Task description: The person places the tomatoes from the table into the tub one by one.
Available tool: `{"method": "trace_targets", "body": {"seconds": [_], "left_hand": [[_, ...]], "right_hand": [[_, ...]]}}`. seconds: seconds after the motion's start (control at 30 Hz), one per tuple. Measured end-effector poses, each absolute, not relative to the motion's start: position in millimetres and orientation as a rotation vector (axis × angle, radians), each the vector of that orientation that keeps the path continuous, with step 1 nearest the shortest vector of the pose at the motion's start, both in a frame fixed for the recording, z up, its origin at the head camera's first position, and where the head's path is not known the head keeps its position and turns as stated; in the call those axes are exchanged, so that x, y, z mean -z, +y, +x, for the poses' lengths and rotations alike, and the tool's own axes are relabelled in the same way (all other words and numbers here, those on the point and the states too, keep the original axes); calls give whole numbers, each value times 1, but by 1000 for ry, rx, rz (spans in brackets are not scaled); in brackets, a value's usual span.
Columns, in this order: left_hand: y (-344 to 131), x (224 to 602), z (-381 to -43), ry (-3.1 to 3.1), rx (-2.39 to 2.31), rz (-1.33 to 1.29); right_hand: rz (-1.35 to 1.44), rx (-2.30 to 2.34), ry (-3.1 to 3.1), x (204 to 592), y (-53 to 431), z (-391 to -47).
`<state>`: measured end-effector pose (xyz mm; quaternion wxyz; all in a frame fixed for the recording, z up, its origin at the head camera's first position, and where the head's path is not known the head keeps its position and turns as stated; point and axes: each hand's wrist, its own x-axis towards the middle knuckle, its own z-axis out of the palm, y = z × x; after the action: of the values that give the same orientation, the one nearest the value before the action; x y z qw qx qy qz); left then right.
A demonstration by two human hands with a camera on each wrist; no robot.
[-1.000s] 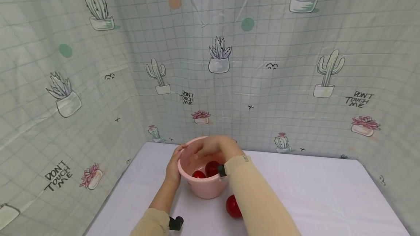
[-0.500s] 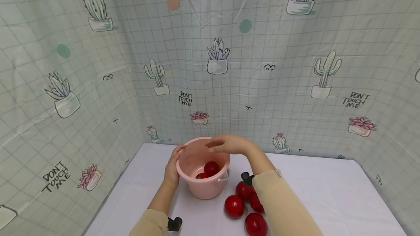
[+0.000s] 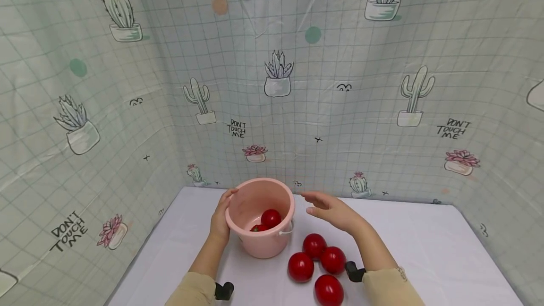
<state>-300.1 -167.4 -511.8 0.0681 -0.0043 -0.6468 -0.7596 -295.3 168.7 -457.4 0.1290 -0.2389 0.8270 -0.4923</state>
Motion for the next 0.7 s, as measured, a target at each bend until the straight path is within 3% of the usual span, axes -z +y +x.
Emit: {"method": "trace_targets", "body": {"seconds": [0.7], "left_hand": [[-169, 512, -299, -1932, 2319, -41]], "right_hand": [[-392, 1432, 2347, 548, 216, -251]]}}
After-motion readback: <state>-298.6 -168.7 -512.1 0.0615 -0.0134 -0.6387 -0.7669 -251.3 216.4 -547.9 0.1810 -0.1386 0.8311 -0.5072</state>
